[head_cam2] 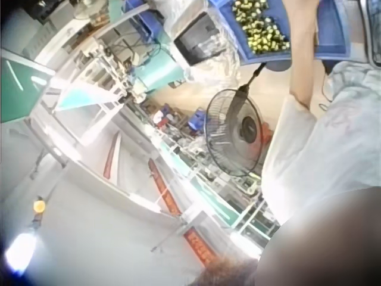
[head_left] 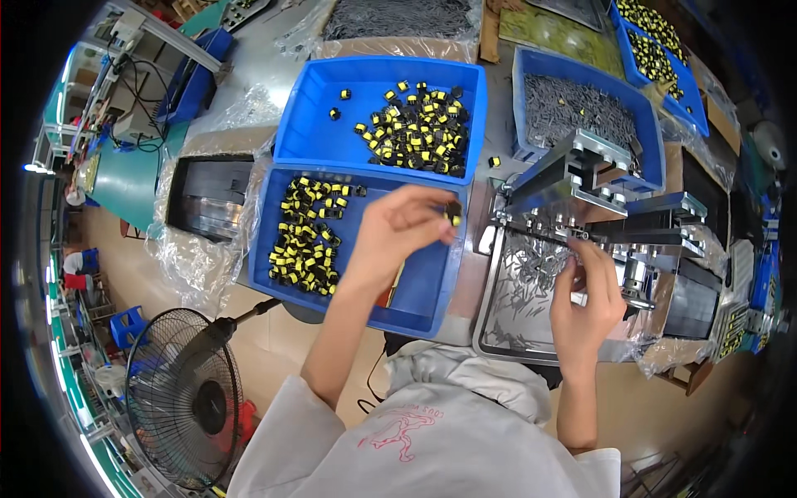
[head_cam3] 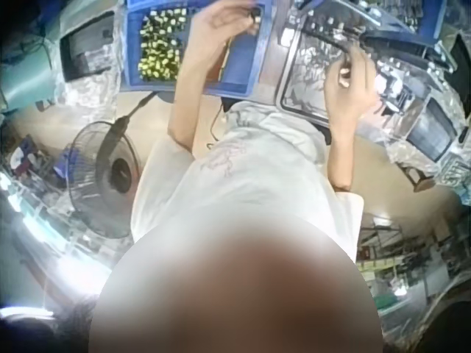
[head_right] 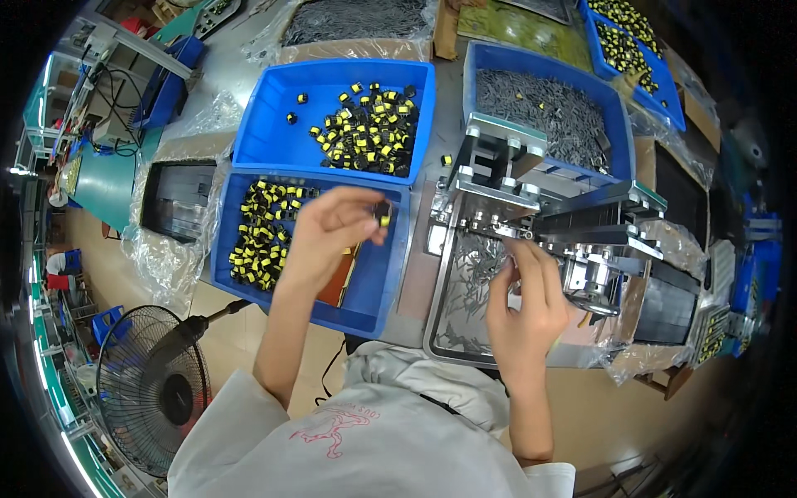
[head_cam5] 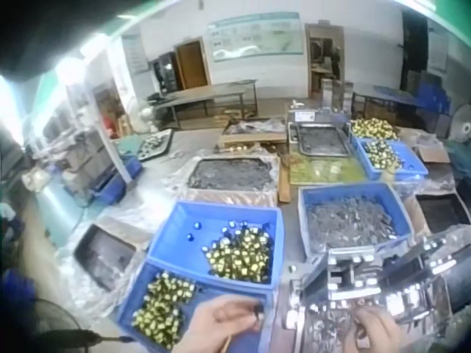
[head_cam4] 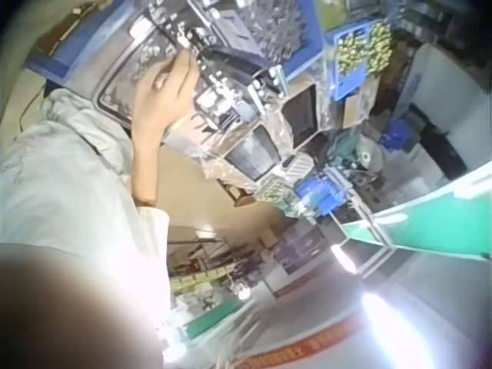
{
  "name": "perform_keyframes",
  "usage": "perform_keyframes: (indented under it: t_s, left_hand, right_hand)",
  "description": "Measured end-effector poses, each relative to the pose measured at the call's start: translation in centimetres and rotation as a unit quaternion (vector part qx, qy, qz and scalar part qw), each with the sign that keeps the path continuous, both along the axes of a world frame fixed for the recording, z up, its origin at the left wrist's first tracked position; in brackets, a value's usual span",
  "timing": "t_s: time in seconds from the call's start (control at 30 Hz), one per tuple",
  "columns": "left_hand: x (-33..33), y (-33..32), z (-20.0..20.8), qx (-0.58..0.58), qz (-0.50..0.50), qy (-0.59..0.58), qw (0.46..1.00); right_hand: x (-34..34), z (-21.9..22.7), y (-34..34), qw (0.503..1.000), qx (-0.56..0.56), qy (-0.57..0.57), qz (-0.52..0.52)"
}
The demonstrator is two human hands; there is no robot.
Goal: Manually loading, pressing, and unloading small electronic components using an assembly jig.
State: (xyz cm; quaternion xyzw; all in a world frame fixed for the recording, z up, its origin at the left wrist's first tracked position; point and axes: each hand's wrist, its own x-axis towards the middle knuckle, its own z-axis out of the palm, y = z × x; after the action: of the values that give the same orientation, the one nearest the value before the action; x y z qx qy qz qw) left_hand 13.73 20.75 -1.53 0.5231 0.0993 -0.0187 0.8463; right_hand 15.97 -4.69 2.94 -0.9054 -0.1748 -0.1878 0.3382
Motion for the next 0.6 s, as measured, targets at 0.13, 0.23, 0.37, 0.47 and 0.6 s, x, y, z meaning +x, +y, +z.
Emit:
perform_keyframes:
  t_s: [0.13, 0.23, 0.37, 0.47, 0.6]
  left_hand:
    - [3.3, 2.2, 0.1, 0.251, 0.043, 0.010, 0.967]
    - [4.2, 2.5, 0.3, 0.280, 0.087, -0.091, 0.952]
    - [2.8, 3.7, 1.1, 0.348, 0.054, -0.046, 0.935]
    - [1.1, 5.1, -0.3, 0.622, -0.143, -0.016, 0.770]
    - [-1.2, 4.8, -2.5, 0.613, -0.170, 0.027, 0.771]
  right_hand:
    - [-0.9, -1.2, -0.5, 0.999, 0.018, 0.036, 0.007]
    - [-1.1, -1.8, -0.9, 0.999, 0.035, 0.036, 0.008]
    - [-1.2, -1.8, -1.3, 0.998, 0.042, 0.039, 0.011]
    - [-1.1, -2.1, -1.9, 0.998, 0.047, 0.033, 0.009]
    - [0.2, -1.3, -1.0, 1.000, -0.015, -0.010, 0.019]
